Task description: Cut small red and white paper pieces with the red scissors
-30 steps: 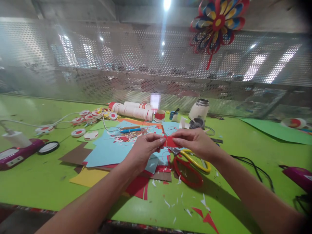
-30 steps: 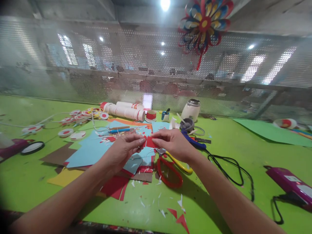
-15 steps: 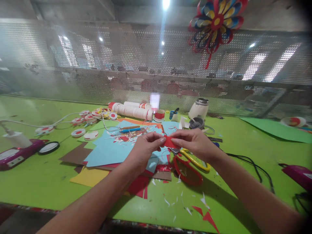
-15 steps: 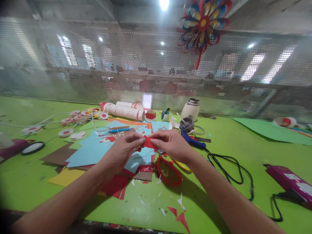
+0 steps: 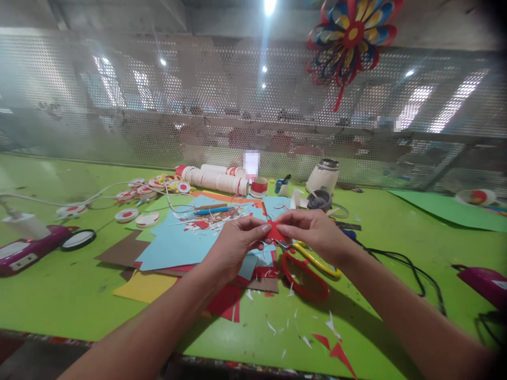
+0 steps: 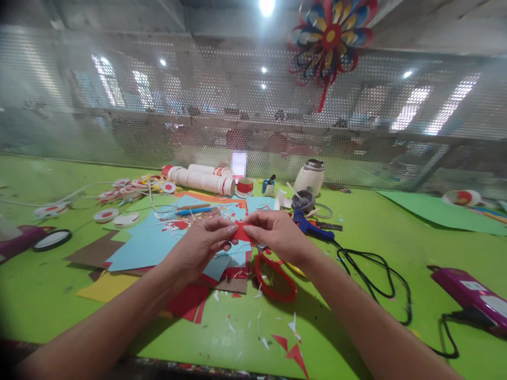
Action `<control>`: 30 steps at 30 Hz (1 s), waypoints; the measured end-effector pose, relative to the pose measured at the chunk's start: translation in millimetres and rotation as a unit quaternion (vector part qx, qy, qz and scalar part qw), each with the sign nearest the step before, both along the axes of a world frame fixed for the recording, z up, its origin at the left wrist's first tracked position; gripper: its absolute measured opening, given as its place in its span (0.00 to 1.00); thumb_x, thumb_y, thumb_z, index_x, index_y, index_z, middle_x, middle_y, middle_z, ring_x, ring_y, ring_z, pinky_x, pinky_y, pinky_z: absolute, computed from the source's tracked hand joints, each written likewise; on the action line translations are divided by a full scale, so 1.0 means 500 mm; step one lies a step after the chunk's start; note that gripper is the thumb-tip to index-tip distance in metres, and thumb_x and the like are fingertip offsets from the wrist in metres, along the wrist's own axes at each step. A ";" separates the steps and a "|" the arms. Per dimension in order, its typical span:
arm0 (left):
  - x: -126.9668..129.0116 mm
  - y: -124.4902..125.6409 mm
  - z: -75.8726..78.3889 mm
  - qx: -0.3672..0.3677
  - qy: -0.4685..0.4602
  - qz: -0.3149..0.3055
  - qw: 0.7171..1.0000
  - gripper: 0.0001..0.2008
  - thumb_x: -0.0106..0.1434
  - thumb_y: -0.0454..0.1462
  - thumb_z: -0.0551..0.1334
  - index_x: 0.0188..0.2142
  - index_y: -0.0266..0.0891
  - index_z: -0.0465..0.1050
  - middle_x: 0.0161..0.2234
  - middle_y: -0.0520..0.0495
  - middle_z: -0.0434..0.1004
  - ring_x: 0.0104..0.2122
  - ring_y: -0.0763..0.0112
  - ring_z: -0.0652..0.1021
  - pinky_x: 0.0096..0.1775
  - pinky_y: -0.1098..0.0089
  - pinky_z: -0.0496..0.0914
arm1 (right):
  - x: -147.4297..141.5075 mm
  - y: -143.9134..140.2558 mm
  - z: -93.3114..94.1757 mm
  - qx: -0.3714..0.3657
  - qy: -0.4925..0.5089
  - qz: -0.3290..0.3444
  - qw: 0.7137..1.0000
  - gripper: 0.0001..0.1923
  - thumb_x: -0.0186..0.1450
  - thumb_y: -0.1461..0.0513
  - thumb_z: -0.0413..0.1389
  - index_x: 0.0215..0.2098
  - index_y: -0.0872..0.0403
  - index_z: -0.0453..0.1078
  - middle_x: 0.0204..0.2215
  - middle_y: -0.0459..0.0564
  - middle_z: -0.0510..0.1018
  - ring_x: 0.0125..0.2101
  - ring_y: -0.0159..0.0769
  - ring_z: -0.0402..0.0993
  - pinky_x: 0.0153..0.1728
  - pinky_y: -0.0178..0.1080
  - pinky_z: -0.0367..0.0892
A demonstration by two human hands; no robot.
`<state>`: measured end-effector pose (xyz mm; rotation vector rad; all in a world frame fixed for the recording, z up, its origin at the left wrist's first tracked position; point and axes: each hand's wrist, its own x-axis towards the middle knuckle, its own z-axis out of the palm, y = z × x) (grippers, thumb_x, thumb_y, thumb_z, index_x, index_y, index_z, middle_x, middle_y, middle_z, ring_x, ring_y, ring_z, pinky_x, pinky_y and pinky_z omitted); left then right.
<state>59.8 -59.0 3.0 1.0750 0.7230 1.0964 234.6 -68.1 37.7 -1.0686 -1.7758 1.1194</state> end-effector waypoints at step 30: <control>0.002 0.002 -0.025 0.407 0.365 0.200 0.813 0.08 0.60 0.30 0.57 0.28 0.38 0.74 0.27 0.48 0.73 0.28 0.73 0.72 0.31 0.71 0.67 | -0.064 -0.018 -0.065 0.072 0.065 -0.146 0.985 0.10 0.57 0.57 0.60 0.34 0.56 0.71 0.26 0.48 0.78 0.26 0.34 0.75 0.29 0.39 0.72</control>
